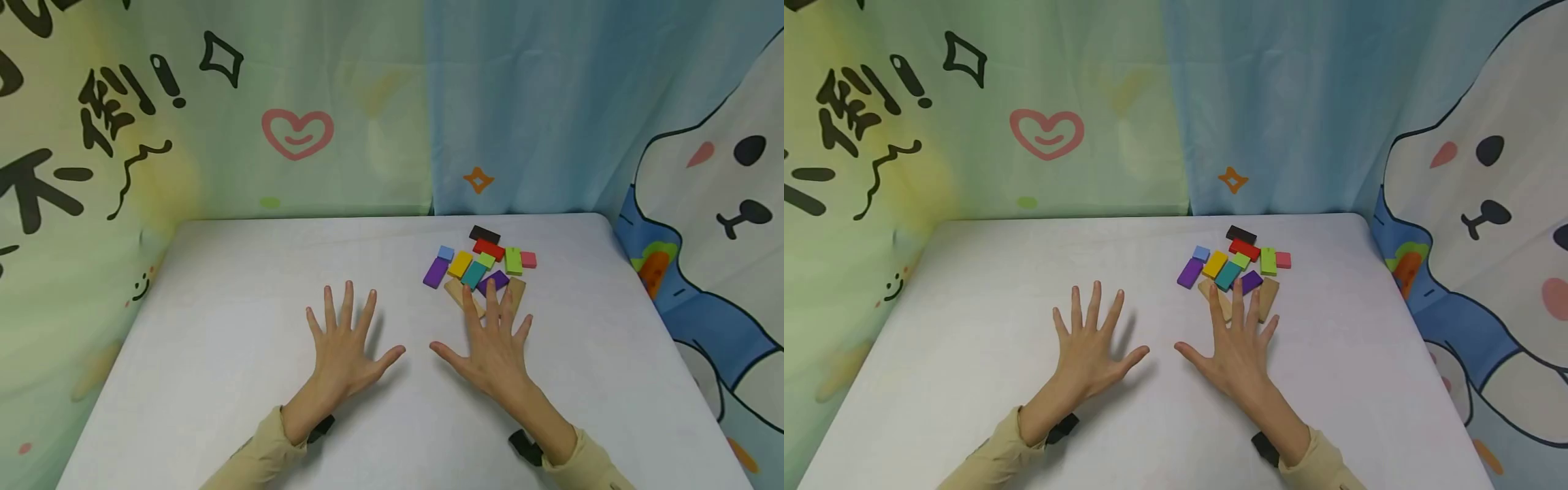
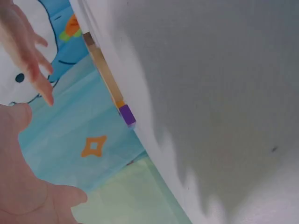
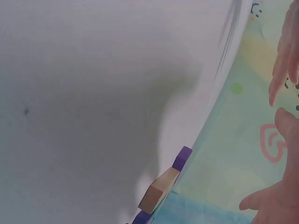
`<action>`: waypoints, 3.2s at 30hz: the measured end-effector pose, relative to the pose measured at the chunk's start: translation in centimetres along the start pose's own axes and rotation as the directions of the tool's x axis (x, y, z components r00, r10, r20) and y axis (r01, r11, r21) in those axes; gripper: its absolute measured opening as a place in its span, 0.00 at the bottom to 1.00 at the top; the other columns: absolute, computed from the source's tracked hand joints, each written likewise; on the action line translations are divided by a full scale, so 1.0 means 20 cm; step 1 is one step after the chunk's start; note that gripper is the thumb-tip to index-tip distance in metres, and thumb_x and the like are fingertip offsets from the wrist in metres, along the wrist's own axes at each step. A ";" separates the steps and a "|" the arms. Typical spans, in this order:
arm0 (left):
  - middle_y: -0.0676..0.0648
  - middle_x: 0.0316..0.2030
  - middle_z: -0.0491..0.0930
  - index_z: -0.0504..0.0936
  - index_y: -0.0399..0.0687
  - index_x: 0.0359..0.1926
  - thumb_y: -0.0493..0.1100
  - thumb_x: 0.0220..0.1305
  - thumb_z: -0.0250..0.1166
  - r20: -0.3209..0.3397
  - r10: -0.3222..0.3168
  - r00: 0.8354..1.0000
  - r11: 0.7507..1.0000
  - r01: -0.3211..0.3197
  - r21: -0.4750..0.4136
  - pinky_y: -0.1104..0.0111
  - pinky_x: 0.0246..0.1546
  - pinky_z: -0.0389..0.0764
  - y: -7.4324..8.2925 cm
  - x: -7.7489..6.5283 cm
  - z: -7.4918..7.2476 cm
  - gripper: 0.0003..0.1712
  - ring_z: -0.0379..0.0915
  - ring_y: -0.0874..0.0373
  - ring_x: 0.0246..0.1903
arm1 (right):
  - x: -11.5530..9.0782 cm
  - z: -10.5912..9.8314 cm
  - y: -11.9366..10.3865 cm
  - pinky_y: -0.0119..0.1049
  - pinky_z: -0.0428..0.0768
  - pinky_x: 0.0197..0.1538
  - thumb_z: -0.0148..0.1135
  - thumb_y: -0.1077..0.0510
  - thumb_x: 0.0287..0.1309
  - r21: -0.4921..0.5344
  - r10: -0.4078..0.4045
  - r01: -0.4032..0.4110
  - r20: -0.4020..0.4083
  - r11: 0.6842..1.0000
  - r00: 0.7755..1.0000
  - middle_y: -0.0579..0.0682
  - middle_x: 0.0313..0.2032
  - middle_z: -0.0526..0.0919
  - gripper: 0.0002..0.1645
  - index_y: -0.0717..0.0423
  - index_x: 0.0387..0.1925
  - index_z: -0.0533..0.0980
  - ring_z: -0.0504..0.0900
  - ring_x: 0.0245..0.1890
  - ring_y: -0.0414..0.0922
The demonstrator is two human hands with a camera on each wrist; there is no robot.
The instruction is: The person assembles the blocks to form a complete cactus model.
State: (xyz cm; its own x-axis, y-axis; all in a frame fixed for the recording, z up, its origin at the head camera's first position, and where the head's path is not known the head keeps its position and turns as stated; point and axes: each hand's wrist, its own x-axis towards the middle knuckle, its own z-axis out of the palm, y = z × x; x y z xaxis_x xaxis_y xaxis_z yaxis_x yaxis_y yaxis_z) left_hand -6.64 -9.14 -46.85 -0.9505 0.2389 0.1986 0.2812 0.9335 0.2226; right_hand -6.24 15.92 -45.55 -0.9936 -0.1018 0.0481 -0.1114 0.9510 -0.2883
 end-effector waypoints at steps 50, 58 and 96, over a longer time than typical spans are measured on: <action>0.48 0.76 0.53 0.60 0.54 0.75 0.54 0.75 0.52 0.349 0.448 0.823 0.891 -0.380 -0.247 0.50 0.67 0.62 0.06 0.80 0.29 0.32 0.53 0.47 0.72 | -0.04 0.06 0.07 0.82 0.47 0.58 0.62 0.31 0.56 0.009 0.027 -0.028 0.029 1.000 0.999 0.71 0.74 0.43 0.57 0.58 0.75 0.56 0.44 0.71 0.74; 0.43 0.68 0.66 0.74 0.52 0.67 0.51 0.71 0.59 0.230 0.530 0.816 0.845 -0.486 -0.222 0.53 0.63 0.69 0.14 0.80 0.31 0.26 0.61 0.46 0.66 | -0.02 0.06 0.09 0.82 0.46 0.58 0.61 0.31 0.57 0.011 0.053 -0.054 0.056 0.998 0.997 0.71 0.74 0.43 0.56 0.58 0.75 0.55 0.44 0.71 0.74; 0.47 0.60 0.73 0.78 0.60 0.64 0.54 0.70 0.59 0.304 0.560 0.771 0.823 -0.561 -0.094 0.57 0.65 0.61 0.27 0.70 0.29 0.23 0.61 0.51 0.60 | 0.56 -0.04 0.56 0.75 0.48 0.64 0.56 0.41 0.67 0.060 -0.035 0.019 0.272 0.998 0.962 0.72 0.74 0.40 0.46 0.62 0.75 0.53 0.42 0.71 0.74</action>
State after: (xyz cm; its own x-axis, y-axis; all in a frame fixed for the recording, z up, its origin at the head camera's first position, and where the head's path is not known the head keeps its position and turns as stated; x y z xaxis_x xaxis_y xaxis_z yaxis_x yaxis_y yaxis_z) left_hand -19.21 0.77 -48.51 -0.6151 0.7883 -0.0126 0.7768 0.6087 0.1617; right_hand -18.57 25.72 -47.53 -0.9562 -0.2105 -0.2036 -0.1314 0.9297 -0.3441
